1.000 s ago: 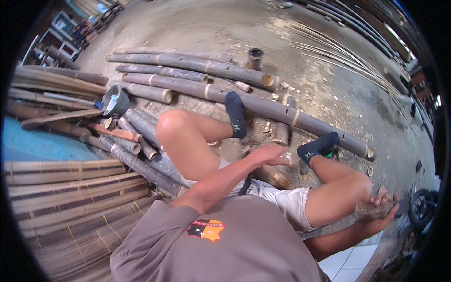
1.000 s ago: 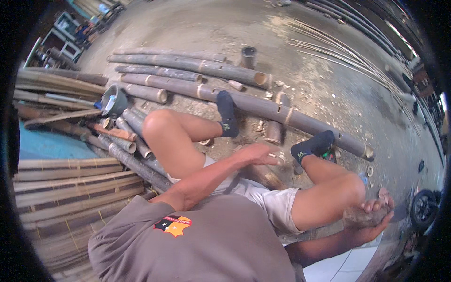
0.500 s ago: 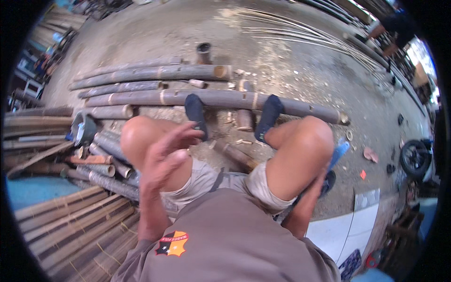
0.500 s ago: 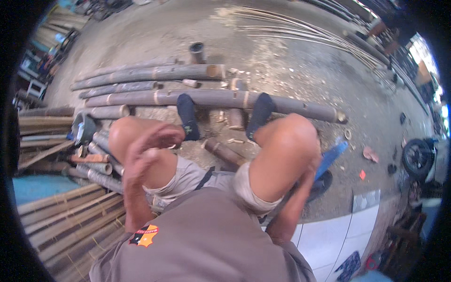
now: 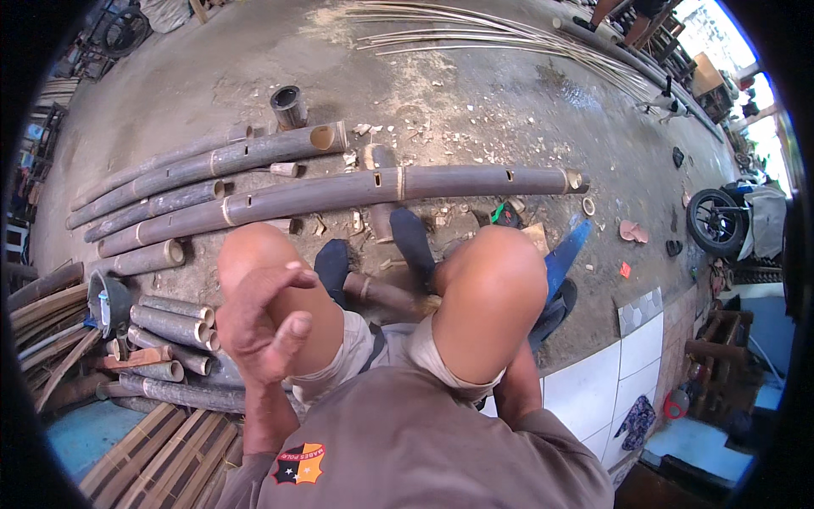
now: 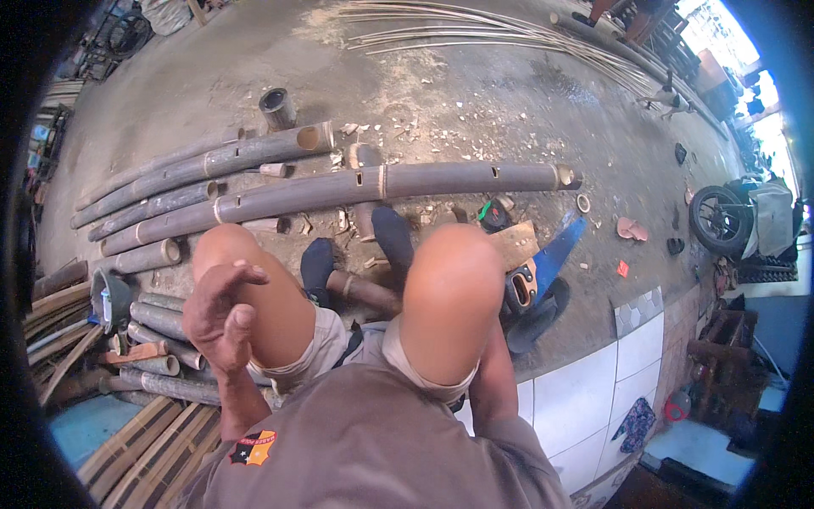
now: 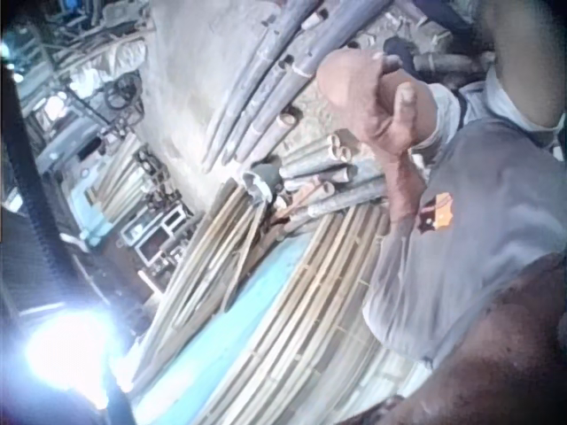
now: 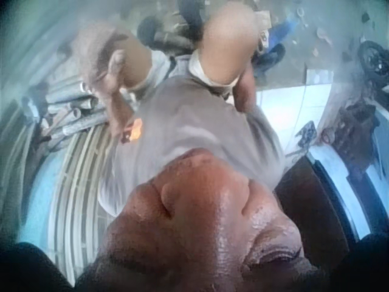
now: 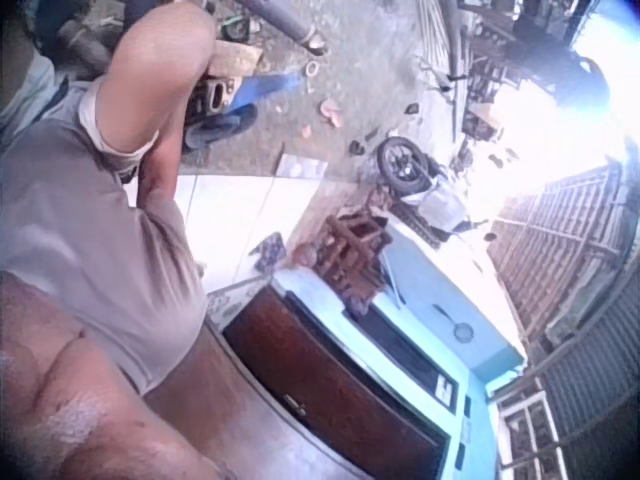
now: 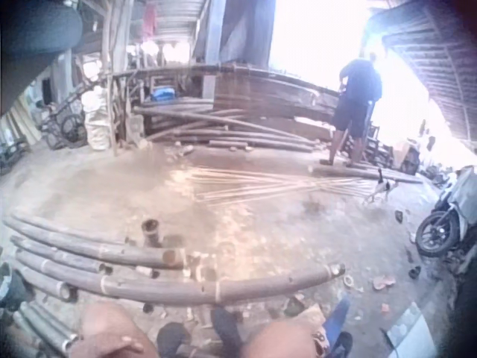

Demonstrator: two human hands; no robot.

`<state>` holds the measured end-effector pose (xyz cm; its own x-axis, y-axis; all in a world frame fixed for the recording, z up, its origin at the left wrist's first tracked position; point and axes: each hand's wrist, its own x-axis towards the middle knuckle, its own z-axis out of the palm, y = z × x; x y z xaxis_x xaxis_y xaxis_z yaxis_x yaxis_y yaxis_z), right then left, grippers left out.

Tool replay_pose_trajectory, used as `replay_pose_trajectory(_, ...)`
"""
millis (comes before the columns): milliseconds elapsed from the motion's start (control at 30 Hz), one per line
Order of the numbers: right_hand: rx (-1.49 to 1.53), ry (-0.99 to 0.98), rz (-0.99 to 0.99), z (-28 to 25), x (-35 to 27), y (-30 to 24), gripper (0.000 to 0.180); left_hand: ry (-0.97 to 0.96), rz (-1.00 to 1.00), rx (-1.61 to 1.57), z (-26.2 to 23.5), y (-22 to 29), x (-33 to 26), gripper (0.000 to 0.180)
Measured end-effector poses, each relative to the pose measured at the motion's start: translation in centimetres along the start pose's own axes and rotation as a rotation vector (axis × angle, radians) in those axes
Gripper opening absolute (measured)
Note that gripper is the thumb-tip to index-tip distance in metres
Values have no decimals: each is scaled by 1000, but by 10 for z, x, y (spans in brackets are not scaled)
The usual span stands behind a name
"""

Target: The person sits on the floor and uses a chisel and wooden mallet to carve rectangular slots into a long bamboo pole. They repeatedly position the chisel, strike it with the mallet, and clear debris from the cut.

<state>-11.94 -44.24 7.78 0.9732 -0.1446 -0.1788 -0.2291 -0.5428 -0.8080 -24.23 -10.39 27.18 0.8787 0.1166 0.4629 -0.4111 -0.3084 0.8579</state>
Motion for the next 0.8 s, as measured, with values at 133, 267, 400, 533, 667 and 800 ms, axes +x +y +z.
replay_pose_trajectory(133,-225,-15,-31,22,49,9,44,-37,94,206,13,-3,12,45)
replay_pose_trajectory(267,-390,23,-28,31,94,11,46,-65,213,285,19,-10,18,42)
replay_pose_trajectory(400,-388,-1,-53,51,108,5,44,-17,212,269,17,-12,20,34)
replay_pose_trajectory(533,-410,15,-52,57,108,16,41,-72,198,250,8,-14,18,42)
replay_pose_trajectory(667,-487,5,-60,59,110,18,39,-141,234,256,2,-13,24,41)
replay_pose_trajectory(800,-571,9,-51,53,106,17,38,-122,261,215,2,-25,22,41)
